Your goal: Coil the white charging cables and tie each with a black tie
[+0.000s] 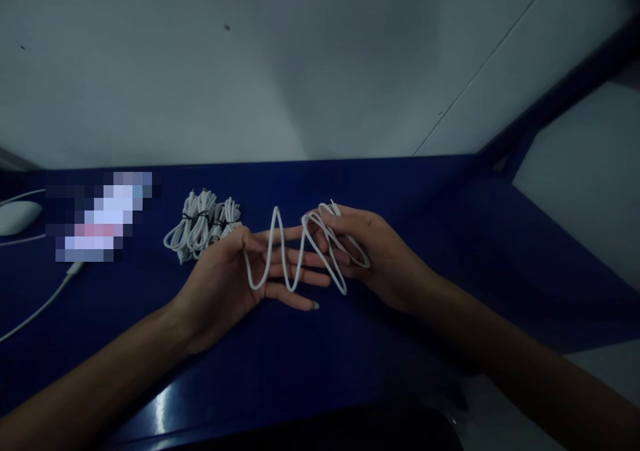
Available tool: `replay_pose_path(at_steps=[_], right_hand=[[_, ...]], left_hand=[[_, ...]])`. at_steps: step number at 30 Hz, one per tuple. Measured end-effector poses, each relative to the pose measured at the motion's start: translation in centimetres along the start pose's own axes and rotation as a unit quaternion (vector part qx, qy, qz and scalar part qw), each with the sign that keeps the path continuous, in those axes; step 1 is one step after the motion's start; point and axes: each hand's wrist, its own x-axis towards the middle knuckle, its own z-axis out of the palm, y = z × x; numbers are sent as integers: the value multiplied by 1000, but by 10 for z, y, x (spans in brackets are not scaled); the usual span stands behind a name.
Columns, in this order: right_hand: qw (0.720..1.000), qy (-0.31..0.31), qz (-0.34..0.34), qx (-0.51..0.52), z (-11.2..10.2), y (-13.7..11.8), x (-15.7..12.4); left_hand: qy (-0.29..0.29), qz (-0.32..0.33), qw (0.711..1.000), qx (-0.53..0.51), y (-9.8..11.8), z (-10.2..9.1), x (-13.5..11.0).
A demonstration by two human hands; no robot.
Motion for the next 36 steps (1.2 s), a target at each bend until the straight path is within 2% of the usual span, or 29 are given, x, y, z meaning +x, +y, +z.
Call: replay_pose_path(at_steps=[4, 10, 16, 23, 27, 36], right_hand=[[1000, 22, 2, -2, -1, -1, 0], [997, 61, -43, -31, -7, 6, 4], [992, 80, -84, -56, -5, 10, 4], [993, 61, -72, -77, -1, 7, 1], [991, 79, -71, -81, -2, 8, 1], [995, 59, -63, -46, -4, 8, 4]], left_hand=[[37, 2, 999, 14, -4, -1, 2], [75, 1, 997, 12, -2, -4, 5], [101, -11, 994, 35, 2, 6, 1], [98, -11, 995, 25, 2, 9, 3], [96, 3, 995, 22, 1, 4, 2], [149, 37, 988, 29, 0, 6, 3]])
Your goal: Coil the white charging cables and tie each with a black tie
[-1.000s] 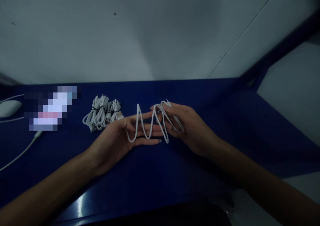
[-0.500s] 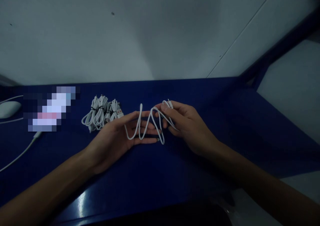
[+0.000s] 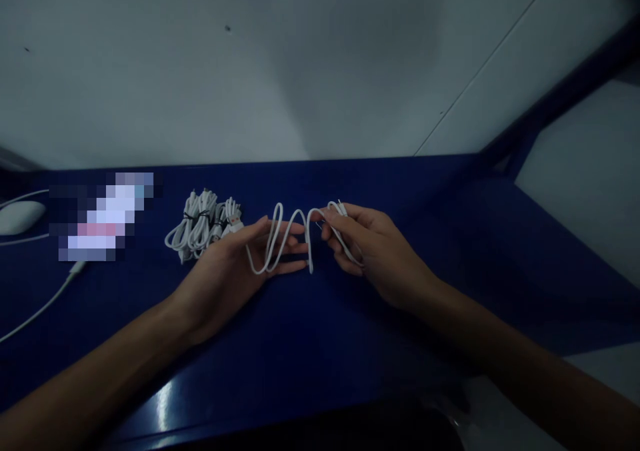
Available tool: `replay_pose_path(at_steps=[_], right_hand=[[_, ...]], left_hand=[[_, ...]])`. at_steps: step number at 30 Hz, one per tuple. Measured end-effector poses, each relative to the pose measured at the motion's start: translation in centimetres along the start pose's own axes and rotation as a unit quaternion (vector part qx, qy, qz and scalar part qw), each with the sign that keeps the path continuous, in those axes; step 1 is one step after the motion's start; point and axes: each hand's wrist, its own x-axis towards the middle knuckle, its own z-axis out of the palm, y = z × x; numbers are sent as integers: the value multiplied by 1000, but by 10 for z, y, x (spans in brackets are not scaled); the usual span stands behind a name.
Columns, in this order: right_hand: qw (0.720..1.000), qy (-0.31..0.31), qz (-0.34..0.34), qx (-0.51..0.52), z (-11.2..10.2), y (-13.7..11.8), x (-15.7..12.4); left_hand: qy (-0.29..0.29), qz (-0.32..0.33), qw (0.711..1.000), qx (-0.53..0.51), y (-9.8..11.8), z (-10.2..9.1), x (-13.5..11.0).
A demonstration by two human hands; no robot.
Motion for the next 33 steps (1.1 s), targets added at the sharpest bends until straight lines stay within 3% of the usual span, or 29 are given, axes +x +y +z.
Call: replay_pose_path(at_steps=[5, 11, 24, 33], right_hand=[[995, -6, 26, 96, -1, -2, 1], [991, -5, 26, 128, 1, -5, 1], [994, 74, -28, 80, -3, 4, 5], [989, 94, -93, -65, -7, 8, 4]], left_hand=[[14, 29, 999, 22, -2, 0, 1], [-19, -21, 1000, -12, 2, 1, -2], [-22, 5, 998, -63, 5, -2, -1], [27, 22, 997, -73, 5, 3, -1]])
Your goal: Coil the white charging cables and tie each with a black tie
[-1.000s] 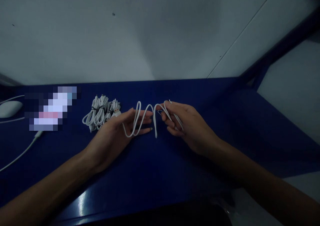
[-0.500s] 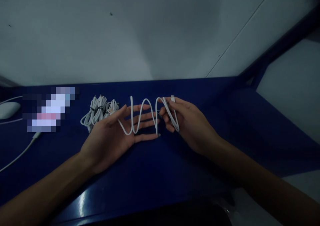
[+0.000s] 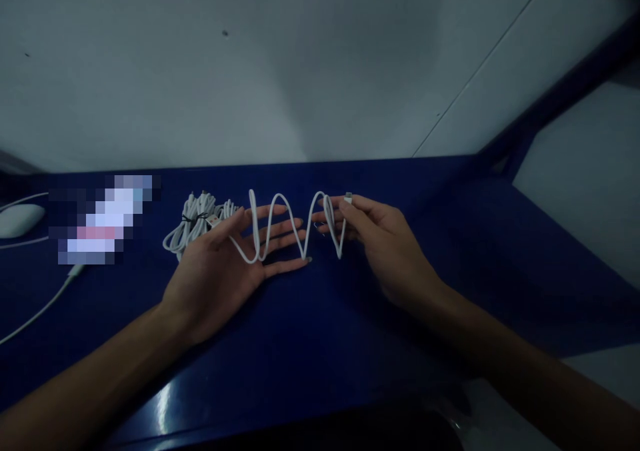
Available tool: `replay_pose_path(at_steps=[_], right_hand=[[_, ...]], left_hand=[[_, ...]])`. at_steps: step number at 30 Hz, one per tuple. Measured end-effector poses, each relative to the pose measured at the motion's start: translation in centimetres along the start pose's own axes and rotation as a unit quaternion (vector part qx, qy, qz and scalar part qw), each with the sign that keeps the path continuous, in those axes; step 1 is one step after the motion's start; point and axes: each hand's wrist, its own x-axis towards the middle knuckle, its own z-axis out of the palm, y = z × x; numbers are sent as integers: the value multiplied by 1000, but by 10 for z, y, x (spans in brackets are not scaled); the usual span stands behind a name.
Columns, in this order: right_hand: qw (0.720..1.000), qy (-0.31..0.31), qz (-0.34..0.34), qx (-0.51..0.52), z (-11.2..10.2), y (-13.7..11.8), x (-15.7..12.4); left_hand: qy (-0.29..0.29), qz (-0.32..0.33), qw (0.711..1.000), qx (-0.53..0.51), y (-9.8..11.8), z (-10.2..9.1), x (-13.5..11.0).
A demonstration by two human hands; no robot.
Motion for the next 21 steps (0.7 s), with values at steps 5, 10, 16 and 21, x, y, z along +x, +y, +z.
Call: replay_pose_path(at_steps=[5, 10, 16, 21], right_hand=[[1000, 1, 5, -3, 1, -2, 0], [999, -11, 44, 8, 3, -5, 1], [998, -28, 54, 6, 0, -2, 2], [999, -4, 42, 1, 0, -1, 5]], left_hand=[[-24, -10, 999, 21, 0, -5, 1], [-52, -22, 998, 17, 0, -5, -1], [-4, -16, 1000, 3, 0, -4, 0], [10, -3, 1000, -8, 2, -3, 0]])
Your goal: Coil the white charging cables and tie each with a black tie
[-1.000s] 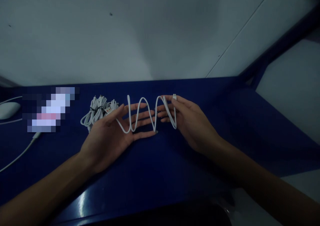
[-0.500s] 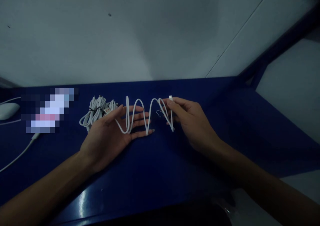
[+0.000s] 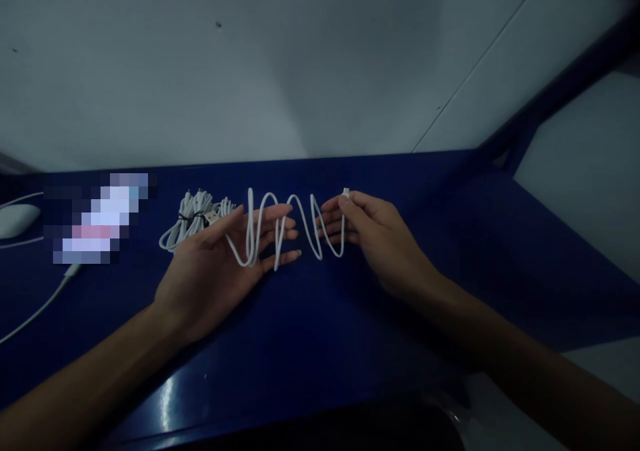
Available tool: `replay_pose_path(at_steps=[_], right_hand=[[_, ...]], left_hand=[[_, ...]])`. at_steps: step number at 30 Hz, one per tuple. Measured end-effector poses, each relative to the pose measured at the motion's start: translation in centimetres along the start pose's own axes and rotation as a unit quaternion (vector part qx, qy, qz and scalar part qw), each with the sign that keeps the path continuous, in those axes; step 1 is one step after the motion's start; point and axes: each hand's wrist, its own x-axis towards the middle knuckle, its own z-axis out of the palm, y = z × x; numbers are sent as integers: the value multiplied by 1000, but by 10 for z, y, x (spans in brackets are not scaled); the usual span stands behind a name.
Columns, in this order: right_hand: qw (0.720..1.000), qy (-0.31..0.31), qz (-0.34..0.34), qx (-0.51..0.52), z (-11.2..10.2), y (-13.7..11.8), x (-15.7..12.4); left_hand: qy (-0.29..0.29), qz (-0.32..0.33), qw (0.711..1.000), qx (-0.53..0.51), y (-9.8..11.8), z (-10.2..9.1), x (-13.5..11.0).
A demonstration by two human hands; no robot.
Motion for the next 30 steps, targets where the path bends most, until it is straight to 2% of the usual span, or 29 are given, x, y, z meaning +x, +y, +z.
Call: replay_pose_path(at_steps=[3, 11, 16, 23, 30], right_hand=[[999, 20, 11, 26, 1, -1, 1], [990, -2, 65, 123, 3, -4, -1], [990, 17, 48, 130, 0, 1, 2], [978, -40, 71, 192, -1, 2, 2], [975, -28, 76, 205, -2, 1, 1]], left_hand=[[8, 8, 1000, -2, 0, -1, 1], [-1, 16, 1000, 27, -6, -5, 6], [-11, 16, 999, 48, -6, -7, 4], [-28, 14, 997, 66, -5, -8, 6], [-11, 17, 996, 83, -5, -7, 7]])
